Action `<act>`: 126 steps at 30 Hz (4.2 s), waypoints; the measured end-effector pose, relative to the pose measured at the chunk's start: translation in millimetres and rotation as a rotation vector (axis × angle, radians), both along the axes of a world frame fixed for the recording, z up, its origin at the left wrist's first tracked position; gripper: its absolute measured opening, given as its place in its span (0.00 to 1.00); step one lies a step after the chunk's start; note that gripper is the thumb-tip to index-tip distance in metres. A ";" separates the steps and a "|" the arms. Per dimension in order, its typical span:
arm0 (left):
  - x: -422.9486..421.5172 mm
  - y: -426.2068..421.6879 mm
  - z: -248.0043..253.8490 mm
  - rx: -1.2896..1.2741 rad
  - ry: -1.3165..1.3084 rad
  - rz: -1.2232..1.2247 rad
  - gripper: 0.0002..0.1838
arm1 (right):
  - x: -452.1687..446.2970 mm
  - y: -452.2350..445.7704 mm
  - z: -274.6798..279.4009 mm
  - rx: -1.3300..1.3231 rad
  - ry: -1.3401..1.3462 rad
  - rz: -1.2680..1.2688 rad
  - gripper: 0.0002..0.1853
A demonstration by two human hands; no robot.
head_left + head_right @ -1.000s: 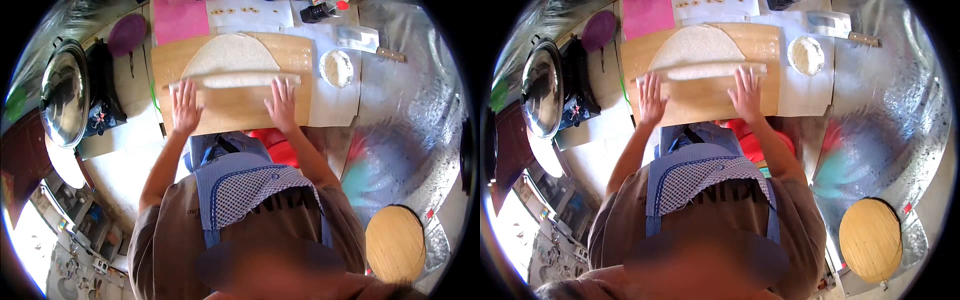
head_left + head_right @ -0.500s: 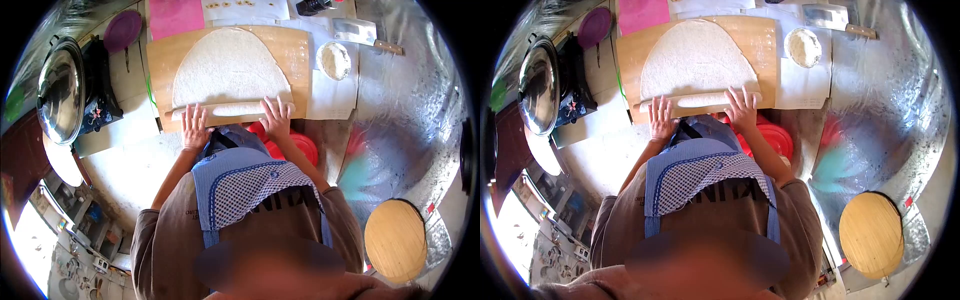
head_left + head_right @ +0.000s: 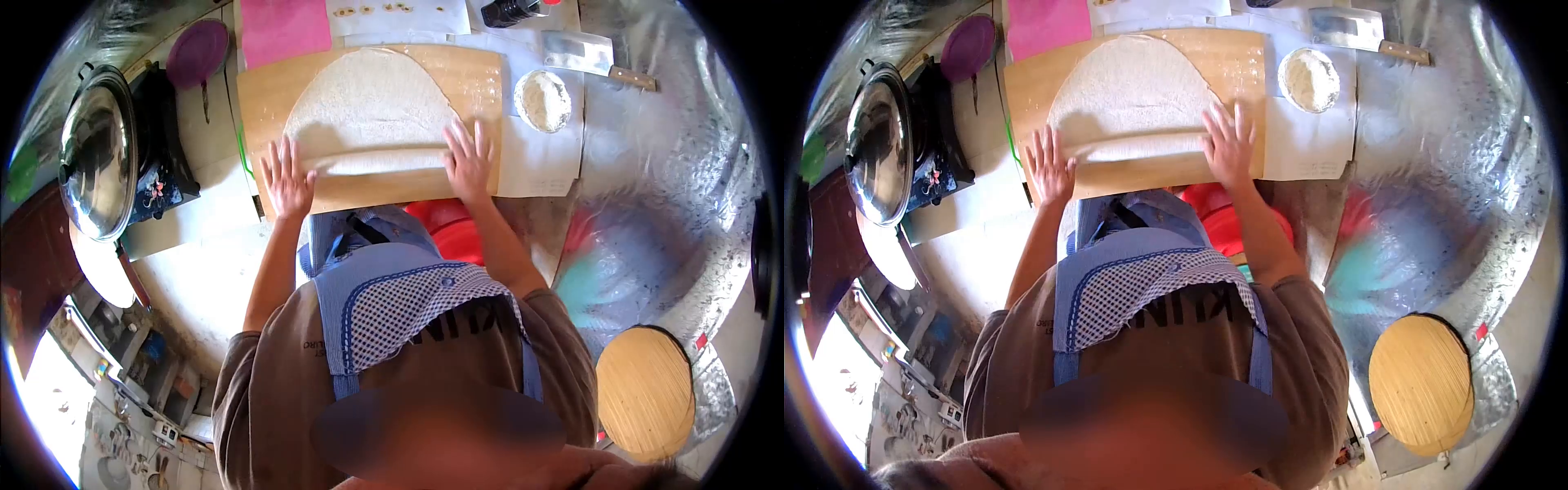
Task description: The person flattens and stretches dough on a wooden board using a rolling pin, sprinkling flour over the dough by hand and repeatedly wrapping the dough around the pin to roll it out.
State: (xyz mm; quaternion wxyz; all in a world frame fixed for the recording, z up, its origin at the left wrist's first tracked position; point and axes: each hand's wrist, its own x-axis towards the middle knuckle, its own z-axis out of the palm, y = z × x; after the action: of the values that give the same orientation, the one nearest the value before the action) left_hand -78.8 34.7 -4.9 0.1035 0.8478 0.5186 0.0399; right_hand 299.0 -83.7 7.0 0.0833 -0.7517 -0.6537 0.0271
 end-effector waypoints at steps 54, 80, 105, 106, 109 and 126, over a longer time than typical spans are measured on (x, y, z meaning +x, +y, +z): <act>101.6 93.9 -9.8 0.122 0.003 -0.042 0.40 | -38.3 130.2 -11.0 0.066 0.045 0.034 0.33; -0.8 1.7 -9.1 0.057 -0.032 0.031 0.38 | -8.0 3.3 -4.3 -0.007 -0.096 -0.064 0.32; 69.1 -135.1 26.8 -0.815 -0.282 0.120 0.37 | -121.8 8.9 -35.2 0.109 1.513 -0.721 0.28; 78.3 -150.2 18.7 -0.793 -0.341 0.128 0.36 | -118.9 8.9 -37.4 0.084 1.302 -0.703 0.29; 91.1 -170.1 3.3 -1.028 -0.549 0.059 0.31 | -98.3 10.6 -63.6 -0.003 1.189 -0.578 0.35; 73.2 -174.2 -39.0 -1.483 -1.650 1.109 0.21 | -79.8 82.8 17.7 -0.740 0.461 0.481 0.43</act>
State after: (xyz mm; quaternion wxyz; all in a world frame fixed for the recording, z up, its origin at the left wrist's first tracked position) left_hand -5.5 -139.5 -43.9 0.8225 -0.0278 0.4844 0.2966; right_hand 219.1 -0.9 24.8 -0.0554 -0.5331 -0.7199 0.4410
